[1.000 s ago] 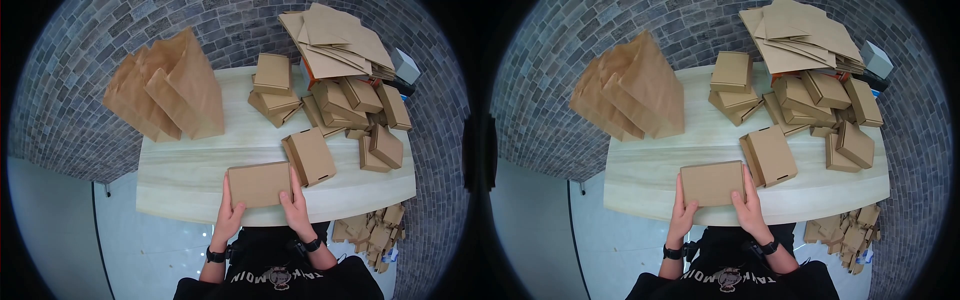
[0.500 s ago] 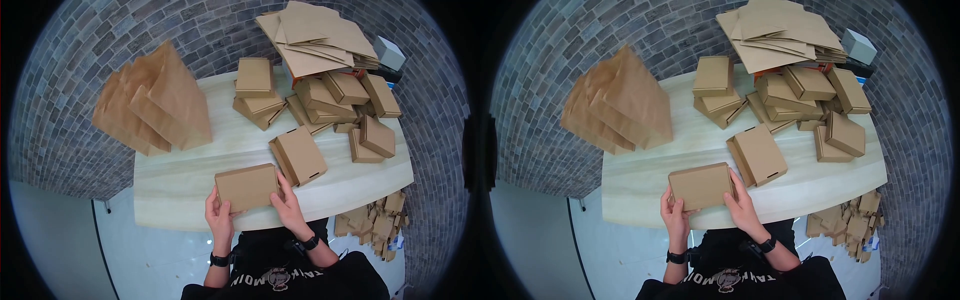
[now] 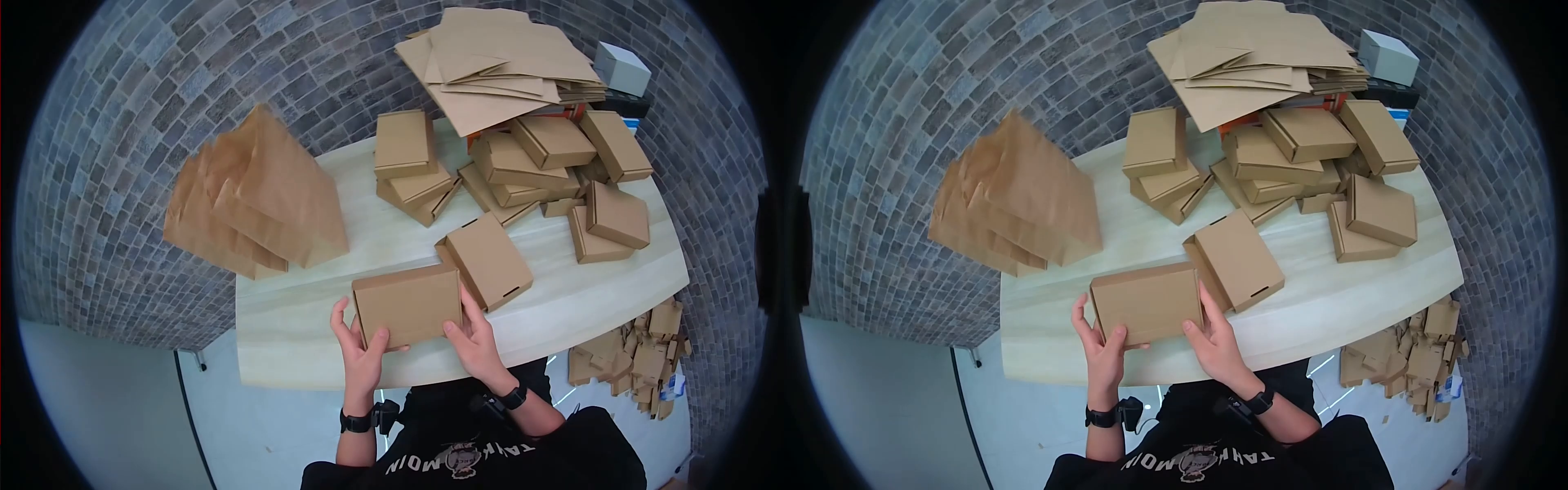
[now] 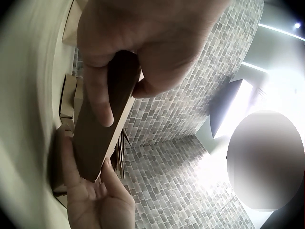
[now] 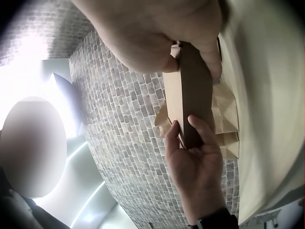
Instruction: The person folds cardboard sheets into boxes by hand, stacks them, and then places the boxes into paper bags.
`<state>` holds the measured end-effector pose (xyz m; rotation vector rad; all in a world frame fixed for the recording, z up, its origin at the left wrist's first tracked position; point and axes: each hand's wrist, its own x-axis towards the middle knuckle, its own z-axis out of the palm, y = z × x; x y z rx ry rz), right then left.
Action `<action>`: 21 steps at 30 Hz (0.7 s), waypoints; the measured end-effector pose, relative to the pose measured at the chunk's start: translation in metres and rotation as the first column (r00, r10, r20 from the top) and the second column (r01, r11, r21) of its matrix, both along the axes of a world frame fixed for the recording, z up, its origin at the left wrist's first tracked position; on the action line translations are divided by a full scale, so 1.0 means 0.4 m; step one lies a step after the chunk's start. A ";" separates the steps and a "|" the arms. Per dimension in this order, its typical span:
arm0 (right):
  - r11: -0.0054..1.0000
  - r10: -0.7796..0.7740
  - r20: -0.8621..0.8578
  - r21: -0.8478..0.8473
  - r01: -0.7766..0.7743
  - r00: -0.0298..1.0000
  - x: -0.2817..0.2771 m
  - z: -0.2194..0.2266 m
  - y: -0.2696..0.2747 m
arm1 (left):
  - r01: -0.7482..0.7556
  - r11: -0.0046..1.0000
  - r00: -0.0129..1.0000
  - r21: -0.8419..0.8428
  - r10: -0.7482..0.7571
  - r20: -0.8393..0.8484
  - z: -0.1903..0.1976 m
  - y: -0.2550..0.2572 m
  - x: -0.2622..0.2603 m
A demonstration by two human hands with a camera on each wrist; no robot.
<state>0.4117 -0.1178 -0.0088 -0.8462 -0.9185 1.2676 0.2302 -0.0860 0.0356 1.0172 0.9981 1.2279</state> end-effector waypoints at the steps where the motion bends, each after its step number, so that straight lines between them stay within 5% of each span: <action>1: 1.000 -0.013 -0.007 0.002 0.013 1.000 0.010 0.001 -0.003 | 0.032 0.999 0.999 0.007 -0.032 -0.042 0.013 -0.003 0.006; 5: 1.000 0.004 0.016 0.030 -0.005 1.000 0.034 -0.016 -0.027 | 0.207 0.978 0.975 0.001 -0.207 -0.079 0.021 0.003 -0.019; 9: 0.992 -0.002 0.202 0.121 -0.023 0.979 0.048 -0.029 -0.038 | 0.179 0.981 0.984 -0.078 -0.180 -0.005 0.005 0.013 -0.020; 13: 0.998 0.062 0.007 -0.014 -0.062 0.998 0.107 0.037 -0.050 | 0.060 0.998 0.998 -0.028 -0.061 -0.011 -0.001 0.057 -0.003; 15: 0.995 0.097 0.444 -0.022 -0.097 0.891 0.197 0.033 -0.059 | 0.055 0.998 0.998 0.007 -0.055 -0.018 -0.005 0.079 -0.024; 17: 0.990 0.027 0.489 -0.133 0.044 0.872 0.215 0.046 -0.042 | -0.008 1.000 0.998 0.003 0.009 -0.069 -0.010 0.100 -0.058; 18: 0.971 -0.185 0.750 0.040 0.235 0.636 0.199 0.093 -0.017 | -0.060 0.997 0.996 0.046 0.063 -0.060 -0.023 0.104 -0.073; 19: 0.897 -0.374 0.881 0.263 0.355 0.291 0.186 0.123 0.005 | -0.047 0.998 0.997 0.050 0.050 -0.062 -0.026 0.101 -0.086; 21: 0.899 -0.323 0.922 0.229 0.374 0.212 0.159 0.073 0.055 | -0.124 0.992 0.991 -0.017 0.123 -0.044 -0.022 0.087 -0.104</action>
